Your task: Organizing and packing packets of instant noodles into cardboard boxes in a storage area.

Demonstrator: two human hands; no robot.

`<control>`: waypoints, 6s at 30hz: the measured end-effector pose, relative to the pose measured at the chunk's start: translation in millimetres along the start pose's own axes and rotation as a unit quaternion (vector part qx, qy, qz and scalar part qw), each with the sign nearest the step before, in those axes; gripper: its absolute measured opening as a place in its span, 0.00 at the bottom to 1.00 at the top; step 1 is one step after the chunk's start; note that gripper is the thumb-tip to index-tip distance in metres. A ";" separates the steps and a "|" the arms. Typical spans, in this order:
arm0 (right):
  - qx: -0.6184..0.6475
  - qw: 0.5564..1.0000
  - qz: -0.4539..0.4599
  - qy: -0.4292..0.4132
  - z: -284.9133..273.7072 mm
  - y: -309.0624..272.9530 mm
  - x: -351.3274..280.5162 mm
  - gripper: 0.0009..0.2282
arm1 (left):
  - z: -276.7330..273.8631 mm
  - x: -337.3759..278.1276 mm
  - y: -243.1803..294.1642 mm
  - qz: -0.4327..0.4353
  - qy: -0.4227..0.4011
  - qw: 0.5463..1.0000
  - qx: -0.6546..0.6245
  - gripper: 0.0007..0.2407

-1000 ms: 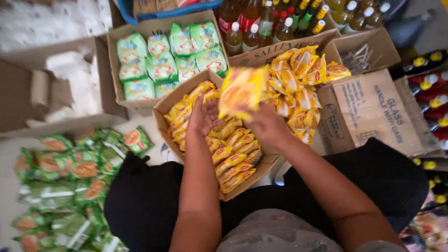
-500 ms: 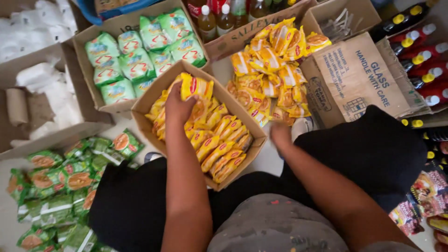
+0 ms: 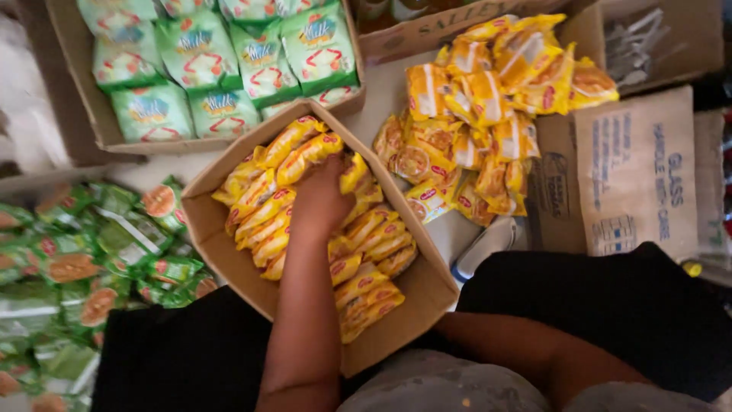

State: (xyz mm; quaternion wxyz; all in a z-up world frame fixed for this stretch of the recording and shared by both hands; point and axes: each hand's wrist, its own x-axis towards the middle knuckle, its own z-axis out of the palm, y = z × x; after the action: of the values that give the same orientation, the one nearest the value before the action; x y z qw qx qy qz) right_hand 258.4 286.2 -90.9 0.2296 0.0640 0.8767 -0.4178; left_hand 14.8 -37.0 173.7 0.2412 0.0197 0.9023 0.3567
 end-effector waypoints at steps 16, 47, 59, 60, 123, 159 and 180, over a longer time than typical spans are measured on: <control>0.070 0.954 -0.095 -0.277 -2.9 -20.8 38.9 0.10 | -8.4 5.2 -1.8 0.024 0.039 0.999 0.004 0.19; 0.702 0.608 0.248 -0.274 45.7 -118.9 5.8 0.27 | 118.0 25.9 -93.4 0.036 0.255 0.966 0.025 0.20; 0.677 0.603 0.338 -0.253 115.3 -88.0 22.3 0.27 | 98.9 1.1 -86.2 0.003 0.129 0.991 0.027 0.10; 0.674 0.606 0.339 -0.253 103.6 -90.5 22.0 0.27 | 96.8 5.3 -82.0 0.003 0.131 0.991 0.023 0.10; -0.166 0.964 -0.198 0.066 -99.0 -389.8 65.4 0.13 | -2.4 0.8 -59.9 0.014 0.059 0.998 -0.027 0.30; 0.027 0.994 0.005 0.110 -78.3 -49.2 152.9 0.40 | 80.6 17.2 -30.7 -0.039 0.262 0.917 0.297 0.32; 0.248 0.947 -0.003 0.203 -185.4 -248.6 102.7 0.10 | 2.9 -0.1 -5.7 -0.082 0.084 0.989 0.090 0.35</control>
State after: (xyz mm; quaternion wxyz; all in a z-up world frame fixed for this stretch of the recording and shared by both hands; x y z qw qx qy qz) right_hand 27.1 259.5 138.2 0.0227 0.1996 0.7736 -0.6010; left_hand 16.9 -39.4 168.2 0.1905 -0.0629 0.9464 0.2530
